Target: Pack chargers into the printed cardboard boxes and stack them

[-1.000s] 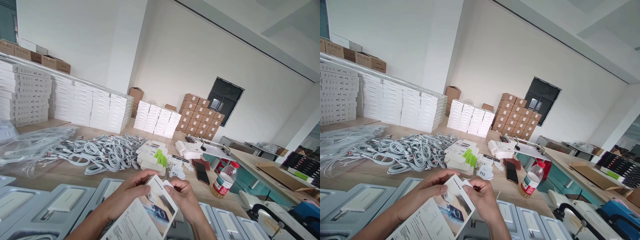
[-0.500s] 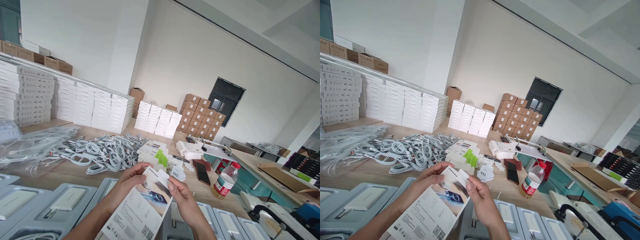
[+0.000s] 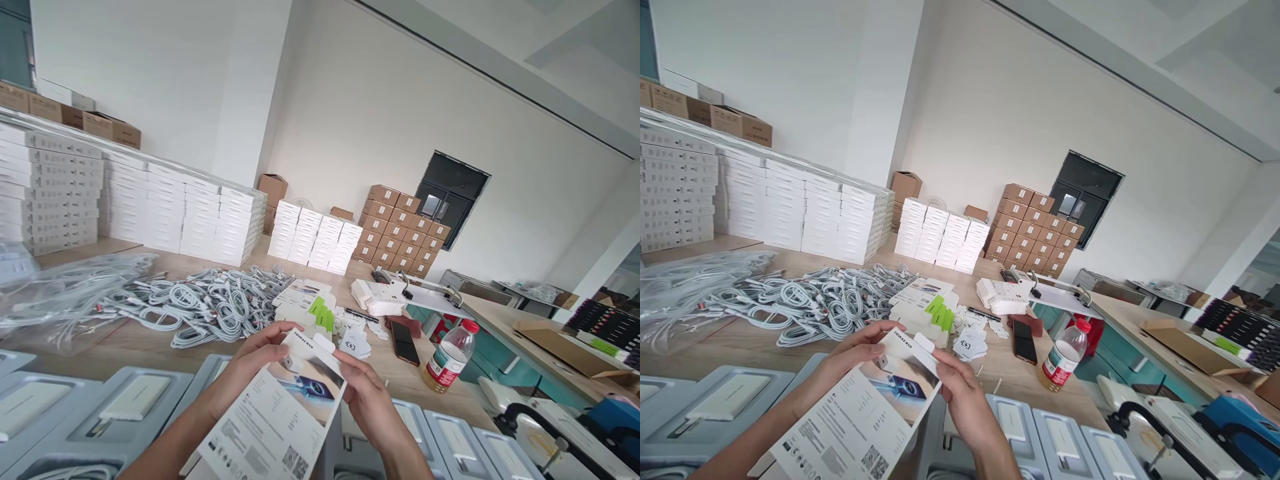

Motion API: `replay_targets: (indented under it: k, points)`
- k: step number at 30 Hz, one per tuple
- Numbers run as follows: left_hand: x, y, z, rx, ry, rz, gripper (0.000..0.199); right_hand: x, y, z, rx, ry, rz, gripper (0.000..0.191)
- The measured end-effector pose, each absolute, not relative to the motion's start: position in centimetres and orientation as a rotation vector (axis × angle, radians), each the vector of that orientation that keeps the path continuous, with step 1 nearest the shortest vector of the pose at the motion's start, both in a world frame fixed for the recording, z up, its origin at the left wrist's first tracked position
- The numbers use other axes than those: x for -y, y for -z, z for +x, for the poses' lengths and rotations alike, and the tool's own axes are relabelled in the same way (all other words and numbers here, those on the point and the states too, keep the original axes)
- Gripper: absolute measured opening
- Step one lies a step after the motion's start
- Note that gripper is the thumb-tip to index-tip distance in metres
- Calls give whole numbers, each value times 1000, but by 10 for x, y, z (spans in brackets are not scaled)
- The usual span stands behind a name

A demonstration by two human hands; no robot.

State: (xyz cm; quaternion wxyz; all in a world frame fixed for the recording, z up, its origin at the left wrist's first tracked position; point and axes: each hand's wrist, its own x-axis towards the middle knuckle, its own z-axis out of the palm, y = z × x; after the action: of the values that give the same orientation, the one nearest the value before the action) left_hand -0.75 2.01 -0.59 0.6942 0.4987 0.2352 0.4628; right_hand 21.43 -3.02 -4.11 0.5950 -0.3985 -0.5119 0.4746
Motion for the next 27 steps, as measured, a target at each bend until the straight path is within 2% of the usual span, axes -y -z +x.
replay_targets:
  k: [3, 7, 10, 16, 21, 27]
  points:
    - [-22, 7, -8, -535, -1051, 1111, 40, 33, 35, 210, 1228, -1135, -964, 44]
    - [-24, 11, -13, -529, -1050, 1145, 38, 45, 19, 200, 1594, -937, -989, 43]
    - [-21, 11, -17, -585, -1025, 1284, 36, 43, 14, 196, 1652, -919, -984, 36]
    - [-6, 5, -19, -647, -853, 1642, 36, 31, 25, 205, 1329, -1266, -994, 40]
    - [-2, 1, -18, -570, -893, 1749, 33, 29, 30, 205, 966, -1567, -886, 40]
    - [-2, 7, -13, -531, -900, 1716, 32, 27, 34, 201, 872, -1630, -912, 41]
